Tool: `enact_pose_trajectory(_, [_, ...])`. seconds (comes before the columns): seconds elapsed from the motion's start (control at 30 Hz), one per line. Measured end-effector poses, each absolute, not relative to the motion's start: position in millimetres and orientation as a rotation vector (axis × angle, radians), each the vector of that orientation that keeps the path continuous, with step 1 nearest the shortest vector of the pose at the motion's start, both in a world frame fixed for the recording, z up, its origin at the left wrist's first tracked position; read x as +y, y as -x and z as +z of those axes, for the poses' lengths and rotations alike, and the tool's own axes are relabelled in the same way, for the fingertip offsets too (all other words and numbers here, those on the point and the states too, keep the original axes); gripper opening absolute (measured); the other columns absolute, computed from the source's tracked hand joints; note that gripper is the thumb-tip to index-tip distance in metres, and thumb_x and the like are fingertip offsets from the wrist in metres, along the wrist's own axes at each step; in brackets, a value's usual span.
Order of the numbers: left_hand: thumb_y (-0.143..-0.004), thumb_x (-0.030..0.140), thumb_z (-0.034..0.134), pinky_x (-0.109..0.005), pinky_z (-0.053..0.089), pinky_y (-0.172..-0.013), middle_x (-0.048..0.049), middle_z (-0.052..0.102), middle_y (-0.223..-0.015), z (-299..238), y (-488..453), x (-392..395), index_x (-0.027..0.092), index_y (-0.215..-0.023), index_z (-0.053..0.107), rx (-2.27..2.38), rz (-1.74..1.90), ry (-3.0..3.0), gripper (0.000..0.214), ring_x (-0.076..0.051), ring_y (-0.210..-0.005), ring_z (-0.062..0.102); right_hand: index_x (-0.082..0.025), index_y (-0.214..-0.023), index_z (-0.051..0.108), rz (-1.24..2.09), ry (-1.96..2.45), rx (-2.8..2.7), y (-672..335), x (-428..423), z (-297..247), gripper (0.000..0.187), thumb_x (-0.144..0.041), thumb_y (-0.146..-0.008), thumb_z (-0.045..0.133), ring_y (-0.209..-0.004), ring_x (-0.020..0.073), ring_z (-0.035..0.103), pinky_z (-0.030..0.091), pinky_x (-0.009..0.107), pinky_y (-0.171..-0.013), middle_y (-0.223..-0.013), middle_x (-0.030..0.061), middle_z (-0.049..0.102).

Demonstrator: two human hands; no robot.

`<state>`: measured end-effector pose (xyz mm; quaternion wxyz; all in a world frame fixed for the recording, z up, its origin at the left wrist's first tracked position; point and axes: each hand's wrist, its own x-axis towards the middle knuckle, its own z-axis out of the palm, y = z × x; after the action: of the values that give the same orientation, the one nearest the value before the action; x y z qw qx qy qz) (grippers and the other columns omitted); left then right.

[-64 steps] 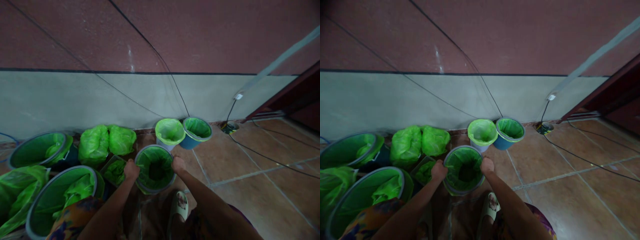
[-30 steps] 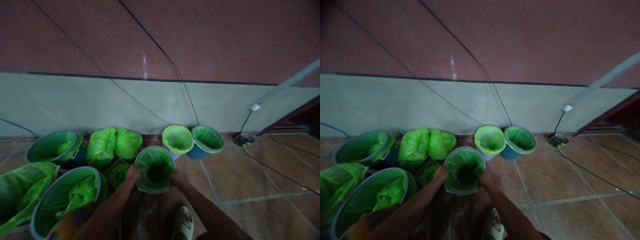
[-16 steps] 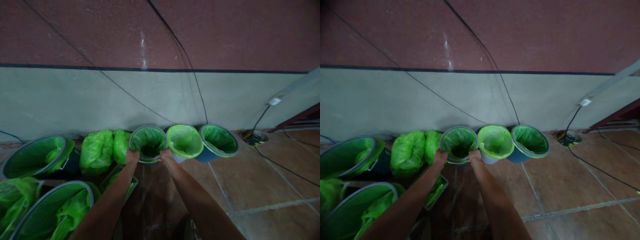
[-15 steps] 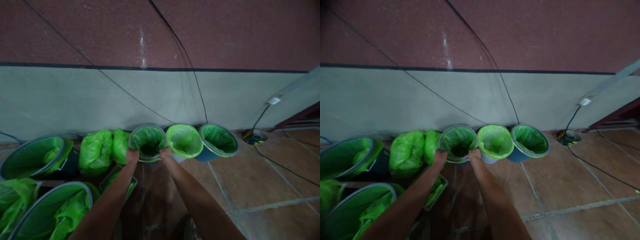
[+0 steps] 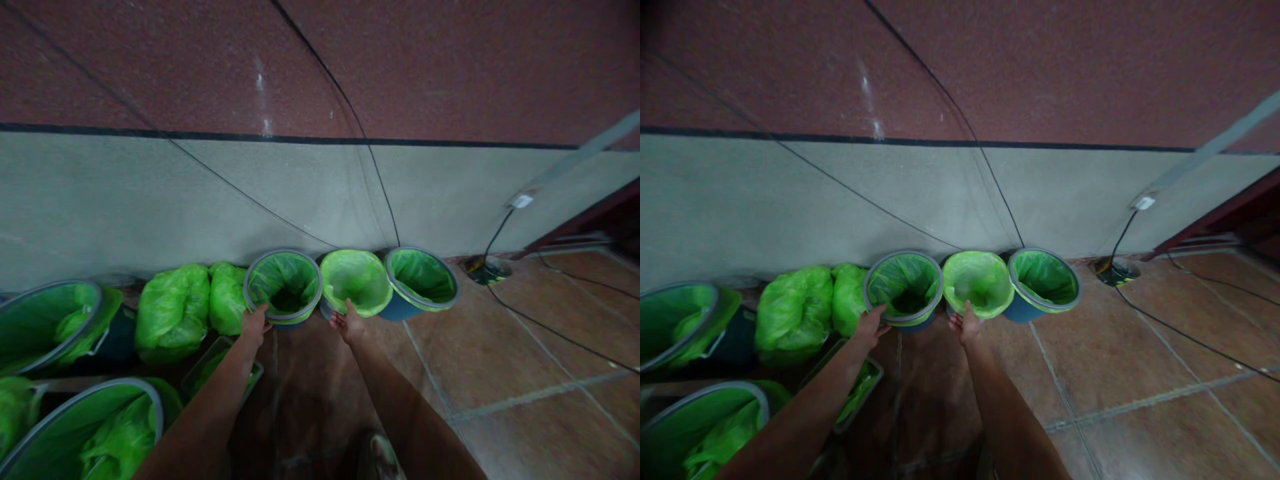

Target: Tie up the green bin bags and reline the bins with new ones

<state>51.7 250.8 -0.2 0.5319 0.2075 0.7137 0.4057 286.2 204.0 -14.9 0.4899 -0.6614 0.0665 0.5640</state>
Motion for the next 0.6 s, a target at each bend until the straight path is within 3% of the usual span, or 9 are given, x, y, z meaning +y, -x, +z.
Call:
enact_pose_trajectory(0.17, [-0.081,0.031,0.068,-0.032,0.056,-0.065,0.0,0.06,-0.085,4.2,-60.4,243.8,0.022,-0.11,0.054,1.626,0.863,-0.318,0.033,-0.012,-0.062,0.058,-0.018,-0.102,0.055,1.429,1.631,0.181,-314.7,190.3,-12.7,0.057,-0.071,-0.087,0.042,-0.058,0.0167,0.06,0.053,0.028,-0.051,-0.075,0.0063,0.065])
enact_pose_trajectory(0.33, [-0.086,0.029,0.061,-0.035,0.058,-0.07,0.0002,0.06,-0.082,3.7,-62.0,243.4,0.022,-0.105,0.058,1.57,0.825,-0.316,0.02,-0.013,-0.063,0.06,-0.016,-0.105,0.057,1.035,1.796,0.198,-395.3,175.9,-0.8,0.058,-0.069,-0.087,0.041,-0.064,0.0191,0.062,0.053,0.032,-0.058,-0.077,0.0083,0.064])
enact_pose_trajectory(0.4, [-0.087,0.026,0.06,-0.034,0.058,-0.069,0.0004,0.061,-0.08,2.6,-63.3,244.5,0.022,-0.104,0.058,1.559,0.827,-0.322,0.017,-0.013,-0.062,0.061,-0.017,-0.112,0.053,0.938,1.815,0.212,-437.4,176.2,4.1,0.06,-0.069,-0.09,0.033,-0.065,0.0172,0.061,0.052,0.031,-0.061,-0.081,0.0077,0.063])
enact_pose_trajectory(0.5, [-0.087,0.023,0.059,-0.033,0.058,-0.066,-0.0002,0.063,-0.077,1.0,-65.9,245.9,0.021,-0.1,0.059,1.561,0.821,-0.331,0.013,-0.014,-0.062,0.063,-0.018,-0.113,0.052,0.908,1.835,0.183,-485.3,181.8,4.2,0.05,-0.06,-0.095,0.032,-0.061,0.0143,0.059,0.052,0.028,-0.062,-0.077,0.005,0.062])
enact_pose_trajectory(0.6, [-0.087,0.02,0.057,-0.031,0.058,-0.065,-0.001,0.064,-0.073,0.5,-68.7,247.0,0.019,-0.093,0.059,1.567,0.824,-0.329,0.007,-0.015,-0.062,0.064,-0.015,-0.108,0.054,0.92,1.876,0.089,-509.6,189.1,-4.0,0.03,-0.038,-0.098,0.039,-0.06,0.012,0.06,0.051,0.024,-0.063,-0.071,0.003,0.062])
